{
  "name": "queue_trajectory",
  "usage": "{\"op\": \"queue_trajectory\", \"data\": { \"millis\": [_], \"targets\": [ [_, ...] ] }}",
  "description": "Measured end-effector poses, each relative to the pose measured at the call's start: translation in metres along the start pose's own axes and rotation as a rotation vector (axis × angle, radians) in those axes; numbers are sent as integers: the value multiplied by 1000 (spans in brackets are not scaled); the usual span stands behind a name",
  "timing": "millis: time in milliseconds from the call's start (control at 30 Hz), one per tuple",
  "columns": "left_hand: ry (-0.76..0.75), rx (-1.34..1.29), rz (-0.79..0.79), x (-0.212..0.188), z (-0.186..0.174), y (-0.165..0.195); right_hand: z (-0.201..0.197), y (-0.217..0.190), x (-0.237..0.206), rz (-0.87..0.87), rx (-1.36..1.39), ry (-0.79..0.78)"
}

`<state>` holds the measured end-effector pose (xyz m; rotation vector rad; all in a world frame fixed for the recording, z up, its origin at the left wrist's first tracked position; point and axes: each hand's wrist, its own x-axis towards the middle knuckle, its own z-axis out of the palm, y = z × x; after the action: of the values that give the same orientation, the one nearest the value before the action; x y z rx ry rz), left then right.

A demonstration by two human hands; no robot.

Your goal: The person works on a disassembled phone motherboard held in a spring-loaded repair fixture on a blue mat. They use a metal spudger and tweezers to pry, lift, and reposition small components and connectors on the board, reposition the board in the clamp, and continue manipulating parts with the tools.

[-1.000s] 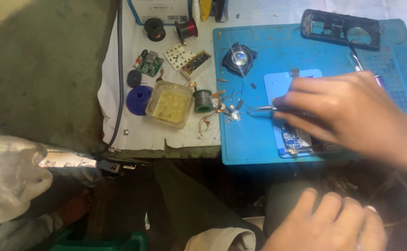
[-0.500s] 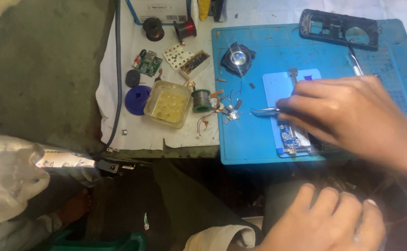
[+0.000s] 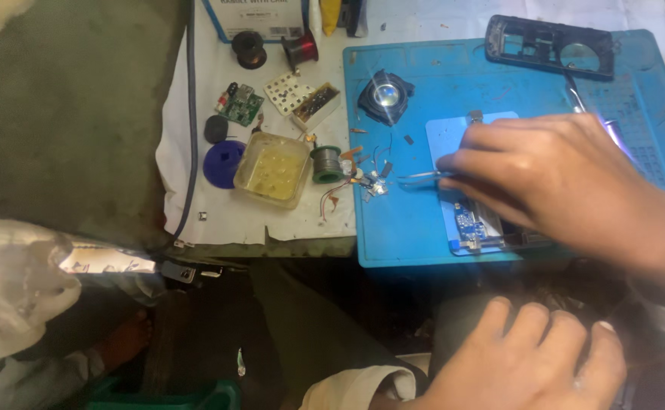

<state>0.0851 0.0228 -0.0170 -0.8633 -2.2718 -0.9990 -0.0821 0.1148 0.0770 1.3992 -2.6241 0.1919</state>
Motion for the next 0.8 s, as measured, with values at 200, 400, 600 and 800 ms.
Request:
{"op": "queue_trajectory", "data": {
  "millis": [200, 400, 600, 800],
  "targets": [
    [-88, -26, -30, 17, -21, 1, -17, 19, -34, 87, 40, 117],
    [-46, 123, -123, 48, -47, -29, -9, 0, -129, 866, 357, 381],
    [-90, 87, -272, 65, -57, -54, 34, -42, -172, 924, 127, 487],
    [-155, 126, -308, 68, -50, -53, 31, -37, -168, 923, 229, 590]
  ]
}}
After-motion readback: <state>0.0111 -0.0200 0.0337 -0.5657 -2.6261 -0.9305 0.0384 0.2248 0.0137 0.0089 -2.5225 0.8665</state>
